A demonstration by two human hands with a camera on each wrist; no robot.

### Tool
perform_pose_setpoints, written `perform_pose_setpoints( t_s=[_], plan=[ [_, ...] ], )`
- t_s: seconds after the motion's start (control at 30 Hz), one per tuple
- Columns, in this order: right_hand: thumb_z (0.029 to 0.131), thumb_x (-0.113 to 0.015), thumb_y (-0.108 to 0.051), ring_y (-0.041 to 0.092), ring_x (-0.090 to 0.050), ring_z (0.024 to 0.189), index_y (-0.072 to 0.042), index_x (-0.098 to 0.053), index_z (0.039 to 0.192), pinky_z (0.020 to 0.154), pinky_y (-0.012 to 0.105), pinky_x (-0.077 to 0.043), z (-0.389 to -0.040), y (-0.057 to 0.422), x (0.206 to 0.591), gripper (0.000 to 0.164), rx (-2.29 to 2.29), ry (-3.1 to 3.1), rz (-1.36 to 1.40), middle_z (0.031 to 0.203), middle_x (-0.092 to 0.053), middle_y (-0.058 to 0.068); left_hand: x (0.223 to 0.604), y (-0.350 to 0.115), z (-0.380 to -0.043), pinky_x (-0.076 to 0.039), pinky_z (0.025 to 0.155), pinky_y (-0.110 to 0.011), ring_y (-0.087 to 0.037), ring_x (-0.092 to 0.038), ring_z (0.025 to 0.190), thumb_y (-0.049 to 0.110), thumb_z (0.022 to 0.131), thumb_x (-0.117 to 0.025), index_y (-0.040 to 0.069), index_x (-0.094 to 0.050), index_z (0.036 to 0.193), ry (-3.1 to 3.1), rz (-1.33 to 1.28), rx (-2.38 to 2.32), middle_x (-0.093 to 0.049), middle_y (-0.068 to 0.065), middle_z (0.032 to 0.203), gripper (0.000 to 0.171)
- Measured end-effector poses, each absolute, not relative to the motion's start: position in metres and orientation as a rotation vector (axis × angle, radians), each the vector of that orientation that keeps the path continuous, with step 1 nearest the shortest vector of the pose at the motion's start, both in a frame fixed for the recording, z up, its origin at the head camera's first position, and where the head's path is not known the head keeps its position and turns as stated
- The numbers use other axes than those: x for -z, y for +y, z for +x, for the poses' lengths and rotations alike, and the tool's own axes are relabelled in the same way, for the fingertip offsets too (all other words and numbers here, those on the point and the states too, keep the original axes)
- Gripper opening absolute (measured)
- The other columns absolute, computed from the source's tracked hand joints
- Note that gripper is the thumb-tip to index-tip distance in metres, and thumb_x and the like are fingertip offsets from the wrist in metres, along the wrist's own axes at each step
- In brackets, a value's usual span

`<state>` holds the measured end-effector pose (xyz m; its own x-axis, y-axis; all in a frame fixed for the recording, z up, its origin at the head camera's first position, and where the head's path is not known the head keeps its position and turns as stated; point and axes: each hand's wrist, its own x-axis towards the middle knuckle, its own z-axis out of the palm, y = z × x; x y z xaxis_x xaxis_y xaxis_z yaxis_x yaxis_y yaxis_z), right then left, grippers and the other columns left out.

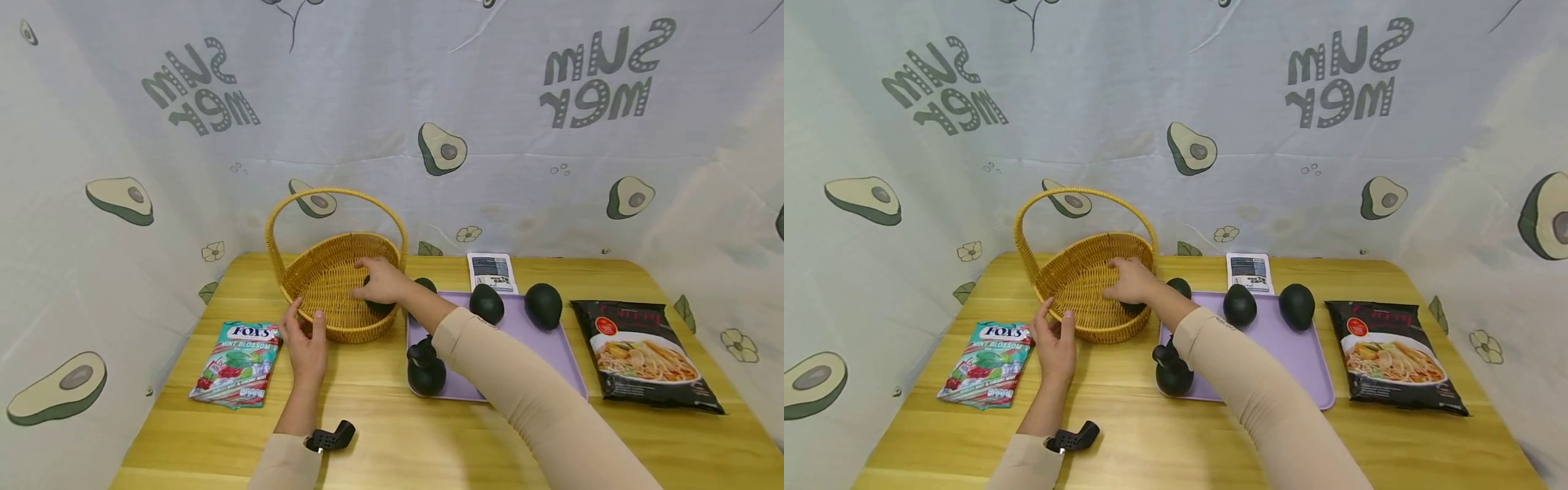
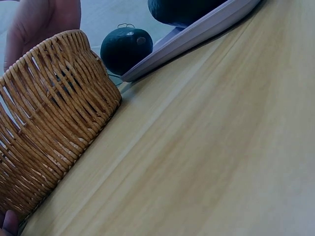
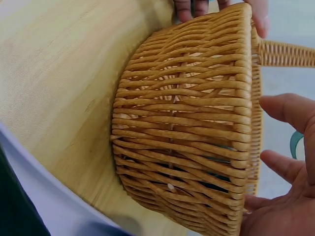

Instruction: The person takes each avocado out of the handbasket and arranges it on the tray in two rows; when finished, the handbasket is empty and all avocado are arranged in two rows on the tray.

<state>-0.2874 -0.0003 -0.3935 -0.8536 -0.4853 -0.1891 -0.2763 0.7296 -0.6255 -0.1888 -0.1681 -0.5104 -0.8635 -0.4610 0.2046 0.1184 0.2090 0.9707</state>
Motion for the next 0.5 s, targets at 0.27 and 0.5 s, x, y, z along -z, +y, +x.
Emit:
perform_pose_setpoints(
  t_s=[0.27, 0.5],
  plan=[
    [0.090, -0.077, -0.027, 0.034, -0.029, 0.153, -0.010, -0.044, 0.154, 0.120, 0.050, -0.033, -0.2913, -0.0021, 0.3992, 0.074, 0.785, 2.543, -0.662, 0.160, -0.041, 0.014, 0.5098, -0.1675, -0.1884, -0.038, 0.086, -0.028, -0.024, -0.045, 0.111, 0.032, 0.105, -0.056, 0.015, -0.041, 0.152, -2.030, 0.322, 1.689, -0.029, -0.011, 0.151, 0.052],
    [0.091, -0.075, -0.016, 0.032, -0.039, 0.148, -0.011, -0.048, 0.151, 0.114, 0.047, -0.042, -0.2932, -0.0039, 0.3985, 0.066, 0.611, 2.553, -0.694, 0.155, -0.049, 0.014, 0.5092, -0.1679, -0.1882, -0.038, 0.086, -0.028, -0.026, -0.045, 0.112, 0.032, 0.105, -0.056, 0.015, -0.041, 0.152, -2.037, 0.326, 1.682, -0.029, -0.012, 0.149, 0.052]
  ],
)
